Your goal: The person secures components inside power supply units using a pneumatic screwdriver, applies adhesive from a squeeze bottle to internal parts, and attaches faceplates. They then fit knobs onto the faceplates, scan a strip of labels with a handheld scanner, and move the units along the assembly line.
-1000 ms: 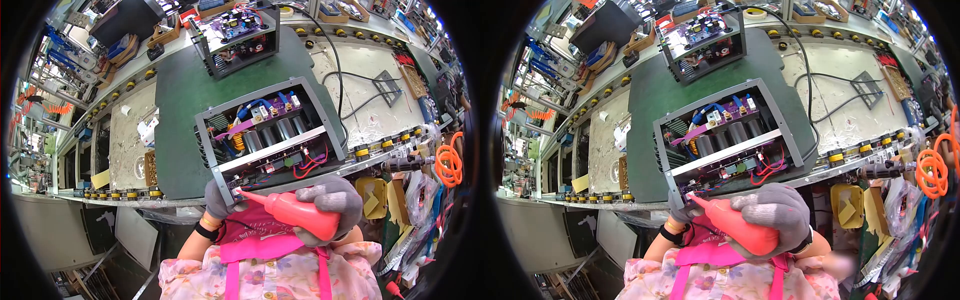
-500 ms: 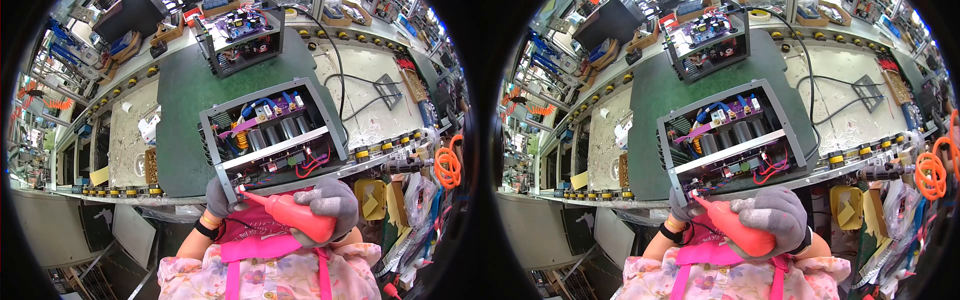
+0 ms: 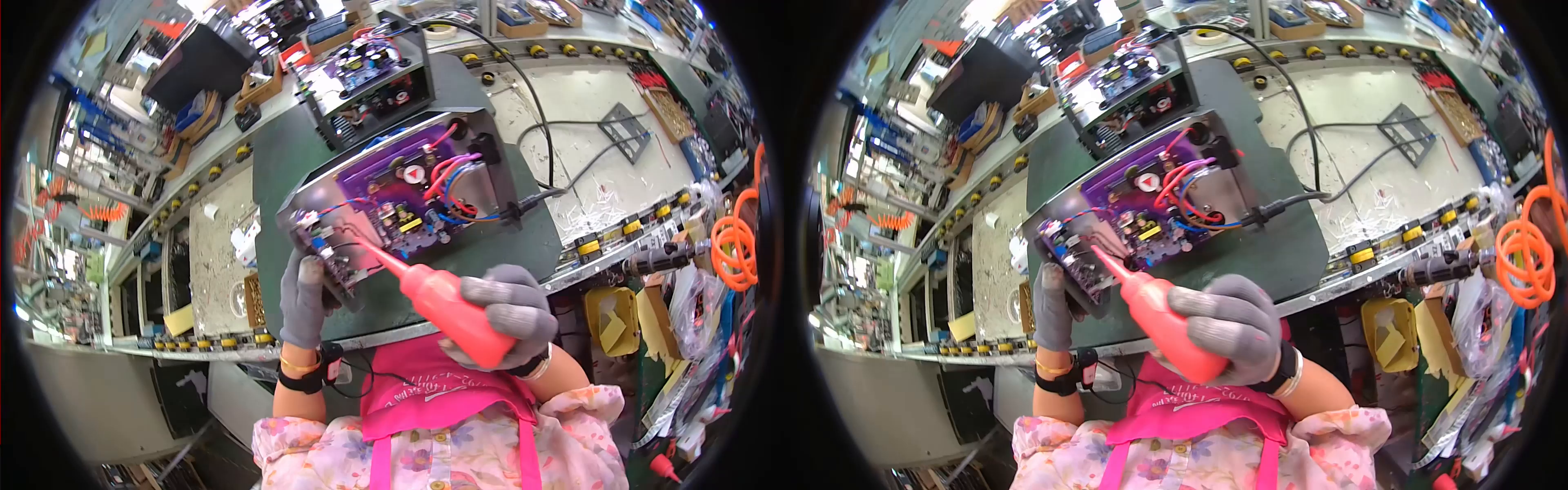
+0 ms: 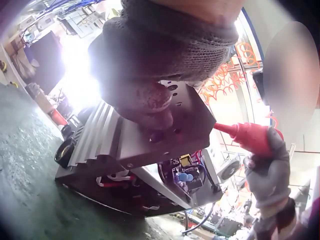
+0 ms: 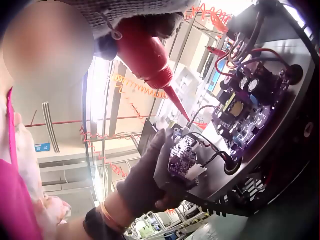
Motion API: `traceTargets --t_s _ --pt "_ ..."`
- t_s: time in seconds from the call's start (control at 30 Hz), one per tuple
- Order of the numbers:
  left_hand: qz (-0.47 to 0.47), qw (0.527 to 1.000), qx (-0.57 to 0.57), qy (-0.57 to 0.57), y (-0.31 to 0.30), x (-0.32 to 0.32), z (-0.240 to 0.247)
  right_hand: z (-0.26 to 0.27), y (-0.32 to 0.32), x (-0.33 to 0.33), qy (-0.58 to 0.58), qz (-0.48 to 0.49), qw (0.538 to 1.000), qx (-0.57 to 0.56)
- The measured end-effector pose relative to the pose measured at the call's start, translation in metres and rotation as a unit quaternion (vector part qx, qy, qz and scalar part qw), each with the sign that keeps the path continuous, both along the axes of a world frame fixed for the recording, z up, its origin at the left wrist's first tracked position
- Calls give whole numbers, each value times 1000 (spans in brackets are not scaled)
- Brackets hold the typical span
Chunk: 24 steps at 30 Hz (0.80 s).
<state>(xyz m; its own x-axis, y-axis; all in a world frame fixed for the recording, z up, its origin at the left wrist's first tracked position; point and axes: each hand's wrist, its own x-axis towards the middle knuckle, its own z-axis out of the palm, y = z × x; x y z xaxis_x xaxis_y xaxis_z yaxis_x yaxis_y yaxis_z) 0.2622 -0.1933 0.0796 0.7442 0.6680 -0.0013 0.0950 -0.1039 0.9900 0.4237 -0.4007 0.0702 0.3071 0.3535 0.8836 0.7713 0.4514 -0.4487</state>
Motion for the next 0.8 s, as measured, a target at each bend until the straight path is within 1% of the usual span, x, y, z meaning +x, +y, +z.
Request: traceTargets --t_s 0.1,0.17,0.23,0.3,0.47,0.53,0.73,0.8 --pt "14 1000 8 10 -1 0 -5 0 20 4 26 41 998 42" --pt "4 999 6 37 -2 -5 -4 -5 29 4 50 62 996 46" --pt "32 999 23 36 -6 -1 -5 -7 37 4 67 92 992 47" --pt "57 998 21 28 -8 2 -8 -10 43 5 70 96 991 57" --pt "43 998 15 34 -7 0 -9 -6 49 9 67 105 991 40" --pt "33 999 8 36 -9 -1 -7 -3 52 9 83 111 989 43" --pt "75 997 25 -9 -18 6 -8 5 54 11 88 106 990 31" --pt "71 997 26 -2 -21 7 -2 7 53 12 83 102 991 20"
